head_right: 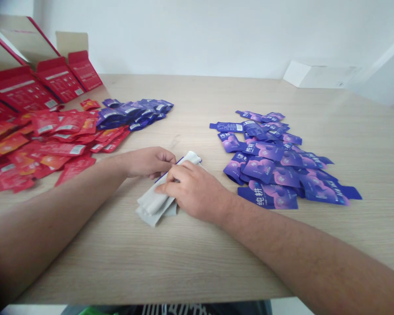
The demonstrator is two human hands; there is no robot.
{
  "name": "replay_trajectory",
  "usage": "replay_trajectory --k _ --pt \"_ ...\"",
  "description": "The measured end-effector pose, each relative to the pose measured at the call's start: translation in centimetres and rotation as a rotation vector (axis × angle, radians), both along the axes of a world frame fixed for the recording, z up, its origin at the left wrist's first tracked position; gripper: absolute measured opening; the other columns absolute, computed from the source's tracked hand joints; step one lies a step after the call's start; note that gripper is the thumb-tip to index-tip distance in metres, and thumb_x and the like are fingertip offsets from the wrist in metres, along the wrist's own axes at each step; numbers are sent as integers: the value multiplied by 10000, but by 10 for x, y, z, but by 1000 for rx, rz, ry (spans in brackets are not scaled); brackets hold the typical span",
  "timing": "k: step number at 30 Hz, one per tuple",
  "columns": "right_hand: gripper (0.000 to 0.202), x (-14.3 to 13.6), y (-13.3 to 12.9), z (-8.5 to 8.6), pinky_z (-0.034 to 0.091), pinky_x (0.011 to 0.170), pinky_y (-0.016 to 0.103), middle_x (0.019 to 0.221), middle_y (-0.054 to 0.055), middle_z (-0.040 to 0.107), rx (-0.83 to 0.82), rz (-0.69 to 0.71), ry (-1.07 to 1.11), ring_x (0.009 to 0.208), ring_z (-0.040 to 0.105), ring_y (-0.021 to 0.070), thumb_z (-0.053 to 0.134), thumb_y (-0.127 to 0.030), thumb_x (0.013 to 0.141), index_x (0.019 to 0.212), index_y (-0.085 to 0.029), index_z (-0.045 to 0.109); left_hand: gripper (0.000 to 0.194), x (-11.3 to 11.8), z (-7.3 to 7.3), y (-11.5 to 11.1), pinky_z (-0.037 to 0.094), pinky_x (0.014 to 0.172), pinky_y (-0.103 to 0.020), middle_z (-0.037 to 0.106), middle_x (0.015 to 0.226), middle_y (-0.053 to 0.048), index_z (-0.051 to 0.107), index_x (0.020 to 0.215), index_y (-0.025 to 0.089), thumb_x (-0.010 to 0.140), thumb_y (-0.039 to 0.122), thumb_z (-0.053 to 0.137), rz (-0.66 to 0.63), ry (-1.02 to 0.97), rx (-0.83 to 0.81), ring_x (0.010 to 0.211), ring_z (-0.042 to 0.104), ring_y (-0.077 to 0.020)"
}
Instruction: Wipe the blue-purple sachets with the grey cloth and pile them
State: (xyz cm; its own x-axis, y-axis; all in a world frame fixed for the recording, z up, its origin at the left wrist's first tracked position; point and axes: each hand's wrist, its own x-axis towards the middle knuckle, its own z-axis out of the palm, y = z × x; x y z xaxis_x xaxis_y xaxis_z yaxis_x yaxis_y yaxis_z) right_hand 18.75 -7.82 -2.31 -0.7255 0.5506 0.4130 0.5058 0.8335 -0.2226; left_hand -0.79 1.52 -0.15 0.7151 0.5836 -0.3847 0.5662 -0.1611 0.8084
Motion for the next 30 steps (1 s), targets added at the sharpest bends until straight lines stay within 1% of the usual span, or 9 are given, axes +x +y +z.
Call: replay_trajectory --k 4,6,9,11,16,18,22,27,30 --pt "356 4 4 -1 443 930 419 1058 89 623 -7 -123 45 1024 527 231 545 -71 885 1190 -208 669 166 -1 -2 1 243 374 -204 464 505 69 590 770 187 824 344 581 31 1 -8 388 395 -66" --pt "351 3 3 -1 444 929 416 1060 88 625 -11 -95 34 1027 525 233 547 -85 890 1194 -215 668 167 -1 -2 1 253 379 -204 464 496 67 589 763 187 827 340 578 21 5 -1 393 400 -69" --pt "303 2 0 2 438 949 402 1056 75 635 -19 57 -5 1033 524 227 566 -133 900 1164 -227 681 178 -1 -2 1 268 391 -206 474 478 60 583 742 185 835 336 572 -20 -7 7 401 407 -76" --pt "288 5 1 4 433 959 402 1039 73 637 -36 110 -29 1031 528 227 596 -132 872 1130 -220 691 189 -1 -1 1 263 389 -208 473 473 60 579 739 186 838 347 574 -27 -17 6 399 404 -77" --pt "266 18 10 8 447 894 403 998 94 620 -64 -45 -13 969 545 234 610 -106 809 1051 -178 696 210 -1 -1 0 252 377 -207 481 484 59 569 734 183 842 363 585 10 -4 -11 384 393 -69" --pt "240 19 10 9 445 881 392 983 90 614 -68 -32 -38 953 544 231 611 -128 812 1028 -182 699 210 -1 -1 0 253 374 -206 475 485 62 567 738 184 845 364 586 12 -3 -12 385 395 -69" --pt "225 16 7 10 437 887 381 953 77 614 -90 81 -132 943 543 226 609 -153 818 1015 -200 706 208 -3 -1 1 263 375 -204 461 486 69 561 753 191 852 372 589 3 -21 -24 393 407 -72" --pt "208 18 7 10 437 863 379 960 90 614 -89 -40 -107 945 544 231 604 -161 815 994 -181 708 227 -3 -3 3 243 359 -205 464 480 65 544 747 194 859 388 581 7 -21 -32 380 395 -73" --pt "205 17 6 11 435 870 383 952 85 618 -93 14 -126 941 545 231 607 -175 817 993 -193 711 228 -3 -2 3 258 372 -201 462 487 64 554 757 191 860 392 583 0 -20 -8 393 410 -72"
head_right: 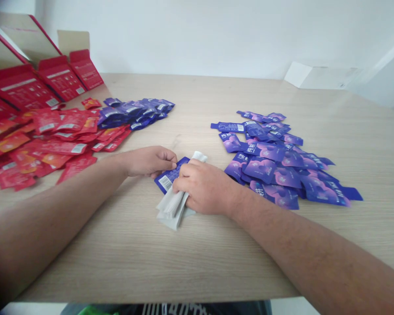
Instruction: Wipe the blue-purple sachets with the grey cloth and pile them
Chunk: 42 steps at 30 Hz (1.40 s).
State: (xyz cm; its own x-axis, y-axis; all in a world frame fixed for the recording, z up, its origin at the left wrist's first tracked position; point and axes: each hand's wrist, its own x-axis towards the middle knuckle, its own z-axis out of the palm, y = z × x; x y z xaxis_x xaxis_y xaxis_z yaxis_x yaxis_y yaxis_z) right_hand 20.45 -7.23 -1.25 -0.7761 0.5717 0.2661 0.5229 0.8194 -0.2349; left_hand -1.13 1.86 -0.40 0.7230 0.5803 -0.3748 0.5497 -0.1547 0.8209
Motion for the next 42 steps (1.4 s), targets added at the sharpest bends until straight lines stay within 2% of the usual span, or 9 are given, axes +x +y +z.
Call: replay_trajectory --k 3,7,14,17,22,27,32,38,42 --pt "211 0 0 1 434 870 380 933 79 623 -7 26 -10 924 551 229 613 -169 802 986 -197 713 225 0 1 0 262 373 -200 463 487 66 558 763 192 862 393 581 -1 6 -7 392 408 -71" --pt "217 2 3 1 427 856 384 919 87 624 24 -82 0 909 556 234 607 -133 769 954 -175 713 225 0 1 -1 228 350 -206 457 464 69 548 755 197 874 387 566 15 1 -29 369 374 -71" --pt "196 1 4 -1 427 858 376 929 82 616 3 -64 -2 919 549 233 617 -158 791 963 -182 707 223 0 0 -1 238 350 -199 466 466 63 551 753 194 874 380 571 13 -12 -31 376 382 -70" --pt "203 3 6 -3 427 869 385 948 93 611 34 -175 46 928 547 238 611 -149 808 990 -164 699 227 0 -1 -1 234 348 -200 470 473 59 558 762 192 873 390 570 24 -10 -29 379 389 -71" --pt "218 -1 4 -4 440 885 381 999 93 614 41 -107 58 968 541 238 612 -156 848 1048 -174 695 220 0 -1 0 253 355 -199 469 477 62 569 761 191 855 389 583 19 0 -9 379 394 -71" --pt "285 -3 4 -8 446 917 406 1011 91 618 79 -206 156 977 545 234 591 -104 859 1116 -179 686 193 2 -1 -2 250 365 -197 500 529 59 586 785 193 838 378 583 50 13 -3 397 427 -69" --pt "326 -8 1 -11 460 925 395 1047 91 622 80 -67 130 1026 536 234 571 -96 873 1166 -192 678 131 3 1 -4 255 374 -197 494 512 63 597 788 192 828 315 577 43 33 1 390 416 -67" --pt "337 -9 2 -11 458 924 415 1029 84 624 96 -154 174 994 542 231 575 -75 860 1155 -197 683 164 3 1 -3 238 370 -201 468 512 64 589 765 190 834 338 581 54 14 10 391 398 -64" --pt "332 -11 -2 -10 462 927 401 1046 91 625 93 -72 119 1027 530 237 564 -88 872 1163 -191 684 132 3 -1 -3 259 375 -196 500 523 53 605 792 189 831 311 571 40 31 0 402 423 -71"
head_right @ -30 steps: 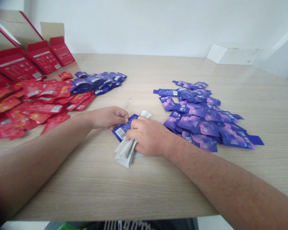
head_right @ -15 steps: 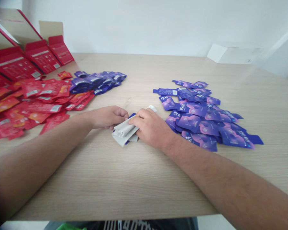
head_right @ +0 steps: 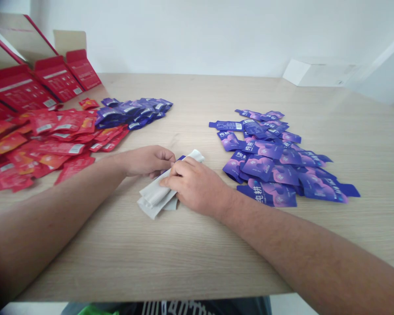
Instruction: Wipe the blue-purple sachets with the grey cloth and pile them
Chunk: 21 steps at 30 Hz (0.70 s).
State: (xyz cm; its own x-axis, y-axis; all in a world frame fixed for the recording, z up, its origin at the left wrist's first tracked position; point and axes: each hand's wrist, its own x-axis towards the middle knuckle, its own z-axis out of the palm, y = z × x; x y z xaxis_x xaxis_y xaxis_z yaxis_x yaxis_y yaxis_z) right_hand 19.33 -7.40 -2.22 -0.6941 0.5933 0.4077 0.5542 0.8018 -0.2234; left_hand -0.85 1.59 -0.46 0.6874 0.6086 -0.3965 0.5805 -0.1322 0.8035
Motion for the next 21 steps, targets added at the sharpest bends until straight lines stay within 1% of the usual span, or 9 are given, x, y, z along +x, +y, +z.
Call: replay_trajectory --k 2,6,7,10,12,15,17,19,21 --pt "341 1 1 0 458 935 403 1051 91 623 -4 -13 -7 1028 530 236 566 -83 868 1170 -192 682 136 0 0 0 256 374 -198 496 522 55 604 792 191 828 319 578 3 -4 -2 402 421 -72" --pt "347 3 3 0 457 924 419 1034 91 623 -7 -89 26 991 539 233 582 -82 859 1175 -189 680 162 0 1 0 232 369 -207 458 504 65 592 766 194 826 345 593 24 -19 5 392 391 -68" --pt "349 2 2 0 460 917 417 1034 91 624 -7 -83 25 992 538 233 578 -80 860 1174 -191 680 157 0 1 0 234 369 -206 461 503 64 595 770 195 828 340 590 22 -12 8 393 394 -69" --pt "362 0 -1 1 466 919 402 1048 89 626 -9 5 -5 1020 529 235 567 -76 861 1183 -198 677 135 0 0 0 259 374 -201 488 496 57 605 785 195 839 312 566 -5 10 12 401 418 -76" --pt "357 0 -1 1 464 927 401 1053 92 625 -12 22 -10 1027 527 235 567 -79 863 1183 -194 676 135 0 0 0 264 374 -199 489 494 55 603 784 195 844 307 560 -17 2 6 401 420 -77" --pt "348 2 2 -1 456 927 418 1042 95 624 -15 -57 20 1003 534 234 573 -78 863 1177 -189 676 161 0 -1 0 241 363 -203 470 504 60 593 769 192 844 333 575 0 -21 4 390 398 -68" --pt "355 2 2 -2 455 918 423 1037 94 624 -15 -76 39 995 534 234 577 -75 859 1178 -194 675 172 0 0 0 235 361 -203 466 505 61 591 764 191 843 343 580 6 -20 9 386 392 -65" --pt "358 0 0 -1 455 915 413 1041 92 625 -15 -21 33 1007 530 233 577 -78 858 1180 -200 674 165 -1 1 0 249 366 -199 473 497 61 593 767 191 844 337 578 -8 -14 7 389 400 -68" --pt "342 -1 -2 1 448 932 399 1039 88 626 -23 77 -4 1022 526 230 581 -96 862 1172 -204 679 163 -1 1 0 270 374 -194 480 490 62 588 762 191 846 330 577 -30 -19 -2 397 413 -71"
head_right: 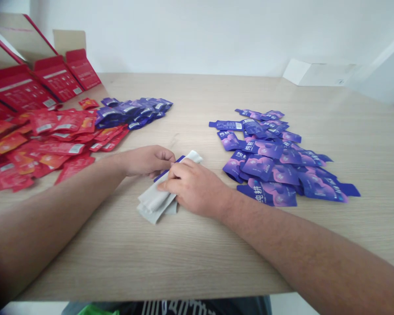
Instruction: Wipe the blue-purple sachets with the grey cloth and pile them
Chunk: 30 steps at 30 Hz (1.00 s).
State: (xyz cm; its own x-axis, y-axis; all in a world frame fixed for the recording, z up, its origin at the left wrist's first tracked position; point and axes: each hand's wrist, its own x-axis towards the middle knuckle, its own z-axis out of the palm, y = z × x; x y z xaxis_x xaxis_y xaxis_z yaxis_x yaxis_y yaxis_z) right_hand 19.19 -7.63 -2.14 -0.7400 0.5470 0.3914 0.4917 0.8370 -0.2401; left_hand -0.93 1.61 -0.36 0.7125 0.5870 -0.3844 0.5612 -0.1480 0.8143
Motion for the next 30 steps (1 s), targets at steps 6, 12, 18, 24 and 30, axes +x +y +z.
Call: replay_trajectory --k 6,12,18,24,30 --pt "208 13 9 4 444 884 384 951 83 626 -42 -2 -36 938 561 223 632 -160 816 1003 -181 721 198 -1 -1 2 269 361 -192 491 505 60 570 766 192 864 365 571 -3 -17 -15 402 419 -73" --pt "201 15 9 5 442 854 374 935 79 626 -53 -17 -70 920 561 226 617 -130 780 951 -185 708 224 -2 0 2 259 355 -196 471 477 59 566 755 192 865 387 572 -12 -12 3 387 401 -74" --pt "219 22 19 0 443 888 395 967 89 623 -16 -223 49 938 557 238 607 -115 796 996 -168 681 218 -1 0 2 247 363 -198 490 503 56 582 773 192 843 398 591 -8 -7 -25 392 404 -72" --pt "326 23 24 -3 447 961 391 1062 94 639 -52 -217 128 1033 564 227 540 -6 790 1055 -157 653 193 -1 4 0 260 383 -187 502 544 59 580 760 190 837 368 581 -18 4 -36 420 421 -65" --pt "334 21 24 -5 444 982 393 1071 88 651 -52 -194 151 1051 570 220 531 11 790 1057 -159 638 199 -1 4 0 267 393 -193 504 553 54 588 762 185 844 366 570 -37 15 -18 433 427 -69"
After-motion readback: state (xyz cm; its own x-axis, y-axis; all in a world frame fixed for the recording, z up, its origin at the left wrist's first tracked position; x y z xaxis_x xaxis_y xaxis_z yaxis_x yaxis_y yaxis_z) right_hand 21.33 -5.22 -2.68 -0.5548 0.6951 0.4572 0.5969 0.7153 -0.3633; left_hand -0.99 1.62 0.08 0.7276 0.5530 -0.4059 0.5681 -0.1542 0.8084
